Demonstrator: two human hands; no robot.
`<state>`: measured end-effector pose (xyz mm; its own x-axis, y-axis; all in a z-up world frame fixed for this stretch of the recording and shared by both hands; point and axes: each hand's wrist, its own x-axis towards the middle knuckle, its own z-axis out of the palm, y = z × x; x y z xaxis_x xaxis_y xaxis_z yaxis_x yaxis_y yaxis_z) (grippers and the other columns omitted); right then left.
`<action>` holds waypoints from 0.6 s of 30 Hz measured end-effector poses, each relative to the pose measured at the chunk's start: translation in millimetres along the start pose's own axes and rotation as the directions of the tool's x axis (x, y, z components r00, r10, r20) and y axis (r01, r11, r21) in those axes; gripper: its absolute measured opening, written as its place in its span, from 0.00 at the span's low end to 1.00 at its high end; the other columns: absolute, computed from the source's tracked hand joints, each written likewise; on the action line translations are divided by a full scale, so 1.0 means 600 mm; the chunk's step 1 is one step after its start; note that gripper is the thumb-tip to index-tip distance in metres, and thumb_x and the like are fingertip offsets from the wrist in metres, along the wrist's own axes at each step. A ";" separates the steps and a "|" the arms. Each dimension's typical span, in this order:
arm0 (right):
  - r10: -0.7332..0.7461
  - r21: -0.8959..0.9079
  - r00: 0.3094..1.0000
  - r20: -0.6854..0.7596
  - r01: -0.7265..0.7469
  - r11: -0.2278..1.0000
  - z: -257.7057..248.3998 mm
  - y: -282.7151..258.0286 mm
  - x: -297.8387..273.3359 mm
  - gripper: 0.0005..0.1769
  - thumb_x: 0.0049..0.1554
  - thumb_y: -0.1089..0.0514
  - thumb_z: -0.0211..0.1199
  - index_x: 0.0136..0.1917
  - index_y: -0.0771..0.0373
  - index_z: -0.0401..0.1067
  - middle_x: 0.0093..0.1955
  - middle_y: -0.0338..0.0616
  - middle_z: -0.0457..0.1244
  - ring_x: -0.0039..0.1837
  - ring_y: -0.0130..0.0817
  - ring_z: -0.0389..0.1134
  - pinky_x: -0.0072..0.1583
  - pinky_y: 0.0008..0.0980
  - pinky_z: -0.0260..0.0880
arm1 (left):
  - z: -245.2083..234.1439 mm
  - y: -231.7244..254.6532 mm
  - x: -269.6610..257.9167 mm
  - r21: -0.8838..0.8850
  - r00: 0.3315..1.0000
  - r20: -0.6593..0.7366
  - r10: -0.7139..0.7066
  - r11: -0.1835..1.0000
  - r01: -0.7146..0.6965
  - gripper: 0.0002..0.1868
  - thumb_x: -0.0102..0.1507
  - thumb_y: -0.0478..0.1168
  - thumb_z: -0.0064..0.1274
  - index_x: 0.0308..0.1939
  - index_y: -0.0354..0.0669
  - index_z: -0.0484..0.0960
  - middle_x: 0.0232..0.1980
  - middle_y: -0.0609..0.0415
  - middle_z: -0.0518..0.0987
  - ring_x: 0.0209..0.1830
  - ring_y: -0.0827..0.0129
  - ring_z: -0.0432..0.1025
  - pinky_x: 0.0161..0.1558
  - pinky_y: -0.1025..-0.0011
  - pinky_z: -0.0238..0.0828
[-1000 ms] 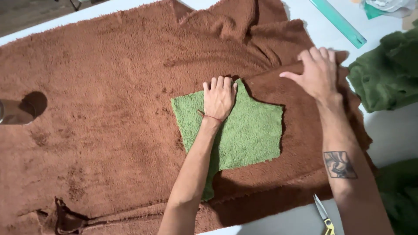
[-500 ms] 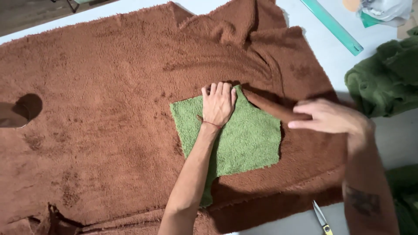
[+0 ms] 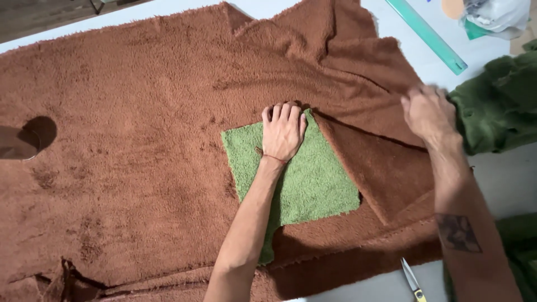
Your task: Cutting a green fabric piece using a pair of scissors on a workbench.
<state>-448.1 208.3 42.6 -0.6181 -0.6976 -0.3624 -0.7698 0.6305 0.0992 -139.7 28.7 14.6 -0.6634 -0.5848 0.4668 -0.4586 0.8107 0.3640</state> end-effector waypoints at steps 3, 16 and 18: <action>-0.189 0.265 0.943 -0.274 0.262 0.928 0.014 -0.020 0.045 0.25 0.75 0.46 0.44 0.74 0.63 0.69 0.80 0.54 0.58 0.79 0.50 0.60 0.77 0.58 0.60 | -0.001 0.003 -0.001 -0.005 1.000 0.013 0.001 1.000 -0.001 0.14 0.69 0.47 0.49 0.51 0.42 0.78 0.56 0.50 0.77 0.60 0.57 0.69 0.66 0.50 0.58; -0.133 0.448 0.984 -0.119 0.173 0.877 -0.131 -0.165 -0.189 0.52 0.51 0.28 0.60 0.79 0.55 0.53 0.85 0.54 0.40 0.84 0.54 0.40 0.76 0.65 0.39 | -0.002 0.003 0.000 -0.011 1.000 0.006 -0.009 1.000 0.009 0.14 0.70 0.47 0.49 0.52 0.42 0.79 0.58 0.51 0.77 0.61 0.57 0.68 0.65 0.50 0.58; -0.267 0.230 0.961 -0.068 0.276 0.933 -0.093 -0.176 -0.258 0.59 0.42 0.24 0.66 0.76 0.55 0.56 0.84 0.54 0.41 0.84 0.56 0.41 0.76 0.67 0.39 | -0.003 0.002 0.000 -0.004 1.000 0.002 -0.008 1.000 0.008 0.14 0.70 0.47 0.49 0.52 0.42 0.79 0.58 0.51 0.77 0.61 0.56 0.68 0.65 0.50 0.58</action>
<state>-280.0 230.6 140.1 -0.3992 -0.8623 -0.3115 -0.8523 0.4743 -0.2205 -139.0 29.5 16.4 -0.6609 -0.5913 0.4621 -0.4616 0.8058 0.3710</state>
